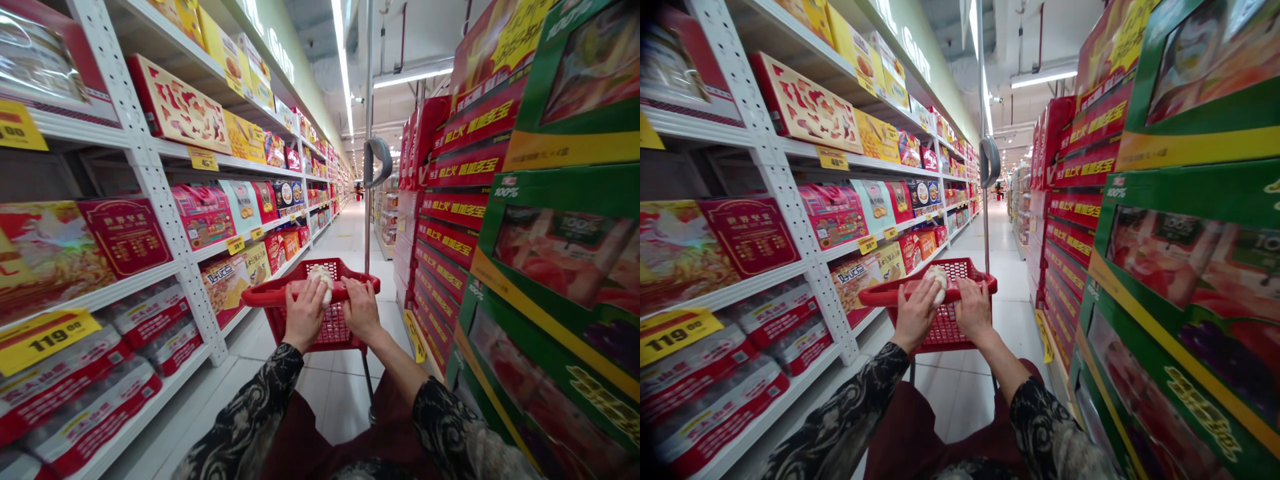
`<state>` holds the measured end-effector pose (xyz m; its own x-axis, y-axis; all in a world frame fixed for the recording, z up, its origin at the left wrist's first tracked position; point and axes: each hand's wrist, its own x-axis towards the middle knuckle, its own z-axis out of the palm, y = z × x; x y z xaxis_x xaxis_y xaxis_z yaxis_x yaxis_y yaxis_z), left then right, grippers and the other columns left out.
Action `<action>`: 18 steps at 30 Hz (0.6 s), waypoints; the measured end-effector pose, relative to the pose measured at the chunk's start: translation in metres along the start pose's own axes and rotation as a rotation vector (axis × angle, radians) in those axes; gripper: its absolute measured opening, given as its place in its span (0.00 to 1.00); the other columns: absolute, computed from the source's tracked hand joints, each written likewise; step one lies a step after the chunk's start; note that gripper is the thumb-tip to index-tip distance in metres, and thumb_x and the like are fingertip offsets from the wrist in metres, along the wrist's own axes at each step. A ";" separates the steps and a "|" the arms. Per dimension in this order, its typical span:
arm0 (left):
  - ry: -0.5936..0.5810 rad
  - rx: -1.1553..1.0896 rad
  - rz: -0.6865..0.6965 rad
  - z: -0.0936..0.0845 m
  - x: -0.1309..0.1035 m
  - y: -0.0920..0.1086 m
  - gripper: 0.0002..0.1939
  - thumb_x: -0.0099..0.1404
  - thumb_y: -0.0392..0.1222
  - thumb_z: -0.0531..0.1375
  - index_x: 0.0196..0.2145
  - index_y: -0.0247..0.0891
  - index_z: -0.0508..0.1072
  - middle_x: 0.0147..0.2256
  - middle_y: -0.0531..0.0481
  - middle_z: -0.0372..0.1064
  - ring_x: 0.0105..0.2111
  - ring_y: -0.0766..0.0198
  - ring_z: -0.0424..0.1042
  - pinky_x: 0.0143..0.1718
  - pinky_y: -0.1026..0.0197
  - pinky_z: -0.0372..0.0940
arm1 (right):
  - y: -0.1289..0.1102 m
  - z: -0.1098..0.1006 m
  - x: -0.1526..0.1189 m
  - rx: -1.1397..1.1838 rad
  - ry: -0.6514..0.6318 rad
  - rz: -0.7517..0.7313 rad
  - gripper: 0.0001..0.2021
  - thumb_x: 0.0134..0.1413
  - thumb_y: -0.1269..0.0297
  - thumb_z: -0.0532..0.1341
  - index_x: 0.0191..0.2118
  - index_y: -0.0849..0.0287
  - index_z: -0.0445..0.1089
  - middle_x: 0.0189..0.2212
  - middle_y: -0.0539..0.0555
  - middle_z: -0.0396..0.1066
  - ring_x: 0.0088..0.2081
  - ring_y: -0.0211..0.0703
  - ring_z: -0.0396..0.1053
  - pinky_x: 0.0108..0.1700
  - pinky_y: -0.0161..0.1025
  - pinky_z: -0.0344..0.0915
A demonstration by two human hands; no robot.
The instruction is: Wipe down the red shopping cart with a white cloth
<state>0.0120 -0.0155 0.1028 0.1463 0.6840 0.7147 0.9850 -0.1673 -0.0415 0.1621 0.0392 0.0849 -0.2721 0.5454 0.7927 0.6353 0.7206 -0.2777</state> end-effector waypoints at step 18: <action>0.004 -0.003 -0.160 -0.012 -0.009 -0.042 0.21 0.64 0.40 0.47 0.55 0.44 0.63 0.57 0.43 0.59 0.57 0.55 0.59 0.60 0.35 0.35 | -0.002 0.001 -0.001 -0.002 0.003 0.010 0.27 0.47 0.76 0.50 0.57 0.64 0.59 0.52 0.59 0.65 0.56 0.47 0.58 0.62 0.54 0.39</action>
<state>-0.0313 -0.0230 0.1064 -0.0134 0.6990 0.7150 0.9954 -0.0585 0.0758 0.1602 0.0374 0.0848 -0.2636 0.5512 0.7917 0.6393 0.7144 -0.2845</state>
